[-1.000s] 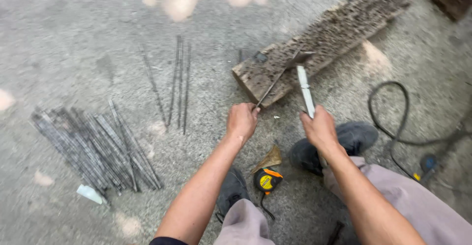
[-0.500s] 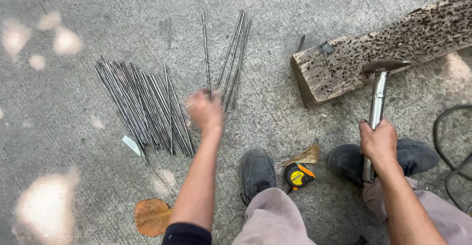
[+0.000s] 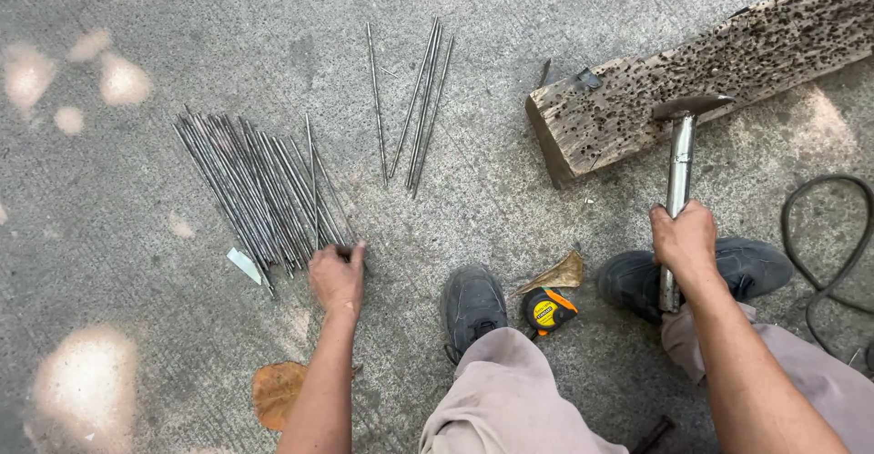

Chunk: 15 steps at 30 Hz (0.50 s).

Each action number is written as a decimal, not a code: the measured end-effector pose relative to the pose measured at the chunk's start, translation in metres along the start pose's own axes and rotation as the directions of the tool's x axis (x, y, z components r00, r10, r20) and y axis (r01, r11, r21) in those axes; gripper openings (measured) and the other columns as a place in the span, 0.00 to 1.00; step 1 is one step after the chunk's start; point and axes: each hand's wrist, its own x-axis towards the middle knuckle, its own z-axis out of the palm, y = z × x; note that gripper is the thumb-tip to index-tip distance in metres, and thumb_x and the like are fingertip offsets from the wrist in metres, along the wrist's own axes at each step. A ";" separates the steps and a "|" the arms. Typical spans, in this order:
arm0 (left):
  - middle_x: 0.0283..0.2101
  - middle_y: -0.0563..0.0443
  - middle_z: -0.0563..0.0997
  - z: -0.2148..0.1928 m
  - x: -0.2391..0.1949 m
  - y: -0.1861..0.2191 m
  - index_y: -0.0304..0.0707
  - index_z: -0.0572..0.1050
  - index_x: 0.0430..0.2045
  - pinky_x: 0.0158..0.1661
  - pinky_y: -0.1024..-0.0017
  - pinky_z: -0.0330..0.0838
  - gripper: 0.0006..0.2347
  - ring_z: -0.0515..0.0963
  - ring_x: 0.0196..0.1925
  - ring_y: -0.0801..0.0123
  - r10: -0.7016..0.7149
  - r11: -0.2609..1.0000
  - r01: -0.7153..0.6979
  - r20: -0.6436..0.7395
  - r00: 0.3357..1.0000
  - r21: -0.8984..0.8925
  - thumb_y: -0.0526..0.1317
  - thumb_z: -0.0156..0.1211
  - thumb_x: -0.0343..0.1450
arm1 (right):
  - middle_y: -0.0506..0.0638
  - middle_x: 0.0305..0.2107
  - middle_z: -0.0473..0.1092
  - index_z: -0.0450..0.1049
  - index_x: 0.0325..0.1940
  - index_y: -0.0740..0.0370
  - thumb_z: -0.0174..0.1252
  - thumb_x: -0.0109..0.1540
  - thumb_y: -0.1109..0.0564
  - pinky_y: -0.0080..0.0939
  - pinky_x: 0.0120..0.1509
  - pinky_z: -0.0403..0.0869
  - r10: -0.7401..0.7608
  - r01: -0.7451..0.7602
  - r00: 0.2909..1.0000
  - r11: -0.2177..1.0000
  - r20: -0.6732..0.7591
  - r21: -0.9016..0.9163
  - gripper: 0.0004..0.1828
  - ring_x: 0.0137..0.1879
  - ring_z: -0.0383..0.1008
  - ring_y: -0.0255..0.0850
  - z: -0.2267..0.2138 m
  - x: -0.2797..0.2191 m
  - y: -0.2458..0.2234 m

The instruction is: Straightening metal rods by hammering them against a wooden block on the floor

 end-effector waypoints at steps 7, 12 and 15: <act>0.47 0.40 0.74 -0.009 0.005 -0.004 0.37 0.73 0.49 0.47 0.59 0.71 0.25 0.72 0.48 0.55 -0.092 0.989 0.119 -0.255 0.963 0.092 0.61 0.58 0.73 | 0.55 0.24 0.65 0.66 0.54 0.77 0.53 0.73 0.60 0.42 0.16 0.70 0.025 -0.025 1.000 1.000 0.012 0.009 0.13 0.17 0.63 0.42 -0.004 -0.007 -0.002; 0.35 0.43 0.82 -0.043 0.014 -0.007 0.30 0.79 0.41 0.27 0.71 0.78 0.10 0.76 0.24 0.66 -0.220 0.949 0.233 0.082 0.972 -0.214 0.41 0.59 0.78 | 0.57 0.26 0.66 0.66 0.58 0.77 0.53 0.72 0.61 0.41 0.16 0.71 0.024 -0.024 1.000 0.999 0.000 0.030 0.15 0.17 0.64 0.41 -0.004 -0.003 -0.001; 0.33 0.35 0.81 -0.067 -0.007 0.003 0.16 0.72 0.48 0.33 0.62 0.78 0.16 0.82 0.30 0.58 -0.015 0.489 0.215 0.238 0.971 -0.846 0.38 0.62 0.75 | 0.64 0.11 0.69 0.76 0.35 0.75 0.57 0.65 0.52 0.55 0.30 0.74 -0.097 0.097 0.993 0.995 -0.069 0.004 0.19 0.22 0.78 0.60 0.006 0.007 0.022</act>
